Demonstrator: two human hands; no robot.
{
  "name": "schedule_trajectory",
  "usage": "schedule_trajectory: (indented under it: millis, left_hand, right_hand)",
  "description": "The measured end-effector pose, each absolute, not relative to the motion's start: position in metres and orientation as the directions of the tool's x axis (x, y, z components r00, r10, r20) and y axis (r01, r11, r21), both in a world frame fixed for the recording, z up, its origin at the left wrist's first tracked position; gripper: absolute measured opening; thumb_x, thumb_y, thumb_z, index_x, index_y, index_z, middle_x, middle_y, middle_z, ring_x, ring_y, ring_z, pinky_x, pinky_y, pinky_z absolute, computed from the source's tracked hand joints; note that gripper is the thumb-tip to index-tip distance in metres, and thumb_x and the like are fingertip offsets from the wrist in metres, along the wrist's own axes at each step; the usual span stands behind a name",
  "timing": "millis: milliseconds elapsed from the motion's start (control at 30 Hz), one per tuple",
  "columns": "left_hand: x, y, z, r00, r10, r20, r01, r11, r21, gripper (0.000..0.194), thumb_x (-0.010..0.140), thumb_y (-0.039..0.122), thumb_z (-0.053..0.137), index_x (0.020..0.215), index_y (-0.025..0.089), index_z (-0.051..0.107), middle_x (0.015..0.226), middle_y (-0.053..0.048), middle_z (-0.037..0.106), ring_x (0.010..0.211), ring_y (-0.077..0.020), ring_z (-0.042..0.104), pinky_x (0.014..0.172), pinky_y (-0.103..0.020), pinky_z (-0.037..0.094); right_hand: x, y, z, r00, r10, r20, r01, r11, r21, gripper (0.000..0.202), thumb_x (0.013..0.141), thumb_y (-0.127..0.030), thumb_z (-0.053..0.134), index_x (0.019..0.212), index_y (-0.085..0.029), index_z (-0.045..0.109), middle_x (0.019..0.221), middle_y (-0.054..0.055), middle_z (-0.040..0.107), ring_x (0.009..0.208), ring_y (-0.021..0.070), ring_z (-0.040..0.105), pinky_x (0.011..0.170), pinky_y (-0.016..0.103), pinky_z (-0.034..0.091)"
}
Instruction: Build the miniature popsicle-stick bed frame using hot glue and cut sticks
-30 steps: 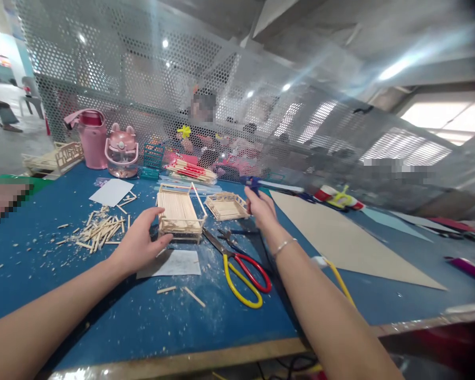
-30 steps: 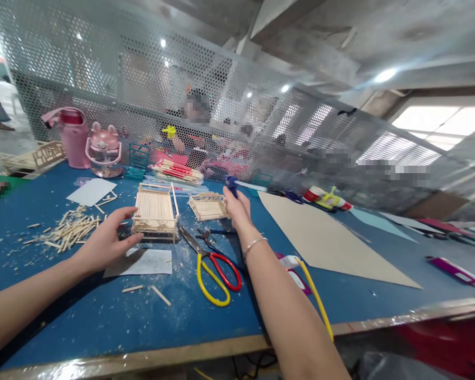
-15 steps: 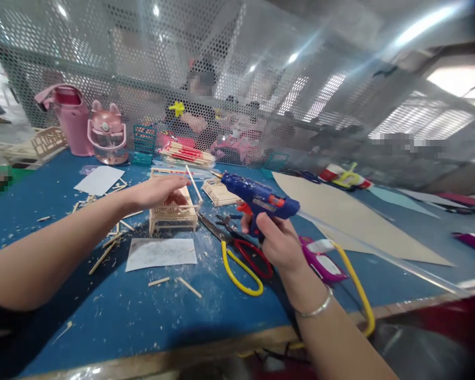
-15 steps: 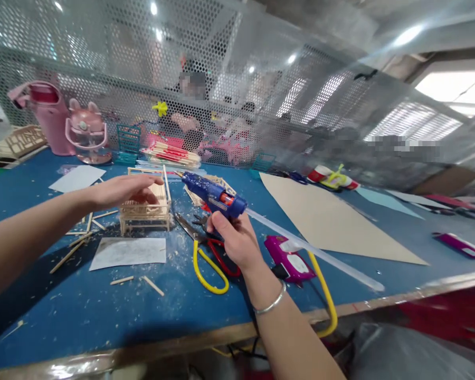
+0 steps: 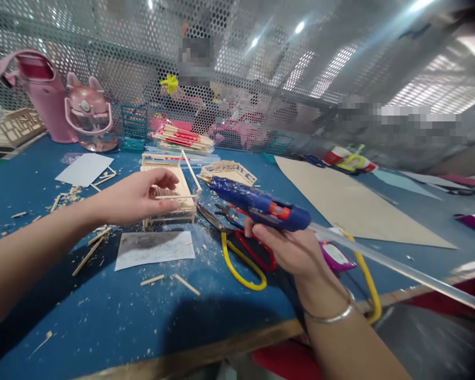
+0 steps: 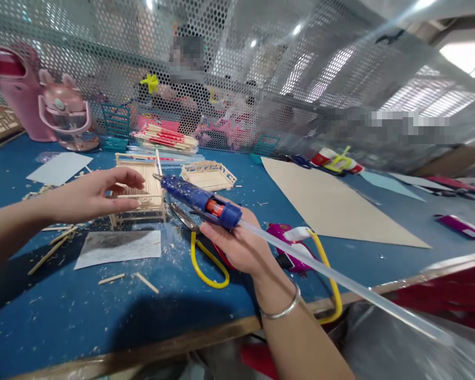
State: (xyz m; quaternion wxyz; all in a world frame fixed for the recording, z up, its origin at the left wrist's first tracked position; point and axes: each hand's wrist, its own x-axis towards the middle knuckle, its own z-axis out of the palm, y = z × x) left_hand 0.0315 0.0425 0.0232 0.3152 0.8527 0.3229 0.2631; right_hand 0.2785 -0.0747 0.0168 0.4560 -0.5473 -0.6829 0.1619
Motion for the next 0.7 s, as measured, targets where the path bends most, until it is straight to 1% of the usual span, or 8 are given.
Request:
schedule_trajectory:
  millis: [67,133,233,300,367,500,600,700]
  left_hand:
    - [0.0252,0.0384,0.018,0.61,0.749,0.26,0.457,-0.601,0.656,0.035,0.073,0.046,0.058,0.097,0.02,0.06,0.095,-0.006,0.067,0.079,-0.0207,0.062,0.07,-0.033,0.049]
    - [0.0225,0.036,0.0148,0.579,0.77,0.269,0.489,-0.592,0.641,0.033,0.076,0.046,0.054,0.093,0.02,0.062,0.088,-0.005,0.067,0.074,-0.0195,0.061,0.067,-0.032,0.048]
    - [0.0229,0.0353,0.0138,0.563,0.776,0.285,0.487,-0.589,0.645,0.029,0.078,0.045,0.051,0.087,0.02,0.064,0.079,-0.003,0.067,0.068,-0.0171,0.059,0.061,-0.029,0.045]
    - [0.0238,0.0358,0.0147,0.553,0.781,0.29,0.483,-0.584,0.652,0.027,0.079,0.042,0.051,0.083,0.019,0.064,0.074,-0.002,0.066,0.064,-0.0156,0.057,0.059,-0.028,0.043]
    - [0.0239,0.036,0.0159,0.556,0.784,0.276,0.485,-0.576,0.658,0.025,0.079,0.04,0.051,0.082,0.019,0.064,0.072,-0.002,0.065,0.063,-0.0145,0.056,0.058,-0.027,0.041]
    - [0.0231,0.0354,0.0178,0.578,0.783,0.23,0.5,-0.562,0.659,0.027,0.079,0.04,0.051,0.082,0.017,0.064,0.071,-0.002,0.063,0.063,-0.0132,0.053,0.059,-0.025,0.04]
    - [0.023,0.0353,0.0182,0.576,0.786,0.225,0.514,-0.562,0.648,0.028,0.079,0.041,0.05,0.08,0.017,0.064,0.07,-0.001,0.062,0.063,-0.0128,0.052,0.059,-0.025,0.038]
    - [0.0237,0.0355,0.0183,0.576,0.788,0.218,0.522,-0.559,0.644,0.029,0.079,0.042,0.049,0.079,0.017,0.064,0.069,-0.001,0.061,0.063,-0.0131,0.052,0.059,-0.025,0.038]
  right_hand:
    - [0.2782,-0.0749,0.0168,-0.03,0.889,0.457,0.634,0.37,-0.679,0.026,0.075,-0.047,0.06,0.086,-0.025,0.069,0.084,0.005,0.068,0.082,0.0252,0.062,0.072,0.038,0.05]
    - [0.2788,-0.0738,0.0158,-0.08,0.876,0.476,0.656,0.406,-0.636,0.025,0.077,-0.043,0.06,0.092,-0.025,0.068,0.091,0.006,0.069,0.085,0.0247,0.063,0.075,0.037,0.051]
    - [0.2801,-0.0725,0.015,-0.145,0.845,0.515,0.687,0.46,-0.562,0.022,0.08,-0.037,0.059,0.095,-0.024,0.068,0.096,0.006,0.069,0.086,0.0231,0.064,0.078,0.036,0.05]
    - [0.2804,-0.0724,0.0156,-0.162,0.833,0.529,0.712,0.47,-0.522,0.021,0.081,-0.035,0.058,0.095,-0.023,0.069,0.097,0.006,0.07,0.086,0.0223,0.064,0.078,0.034,0.05]
    - [0.2803,-0.0722,0.0166,-0.172,0.835,0.522,0.741,0.459,-0.49,0.023,0.082,-0.035,0.057,0.095,-0.022,0.069,0.098,0.006,0.07,0.083,0.0215,0.065,0.076,0.033,0.051]
    - [0.2798,-0.0716,0.0174,-0.205,0.823,0.53,0.785,0.462,-0.413,0.026,0.083,-0.036,0.055,0.094,-0.017,0.069,0.092,0.007,0.071,0.076,0.0204,0.065,0.069,0.031,0.052]
    - [0.2797,-0.0714,0.0173,-0.209,0.811,0.547,0.812,0.456,-0.365,0.027,0.084,-0.037,0.053,0.093,-0.017,0.068,0.087,0.006,0.071,0.075,0.02,0.065,0.067,0.03,0.052]
    - [0.2798,-0.0714,0.0174,-0.219,0.808,0.547,0.827,0.451,-0.335,0.029,0.085,-0.039,0.052,0.095,-0.017,0.068,0.087,0.006,0.071,0.076,0.0204,0.066,0.066,0.03,0.053]
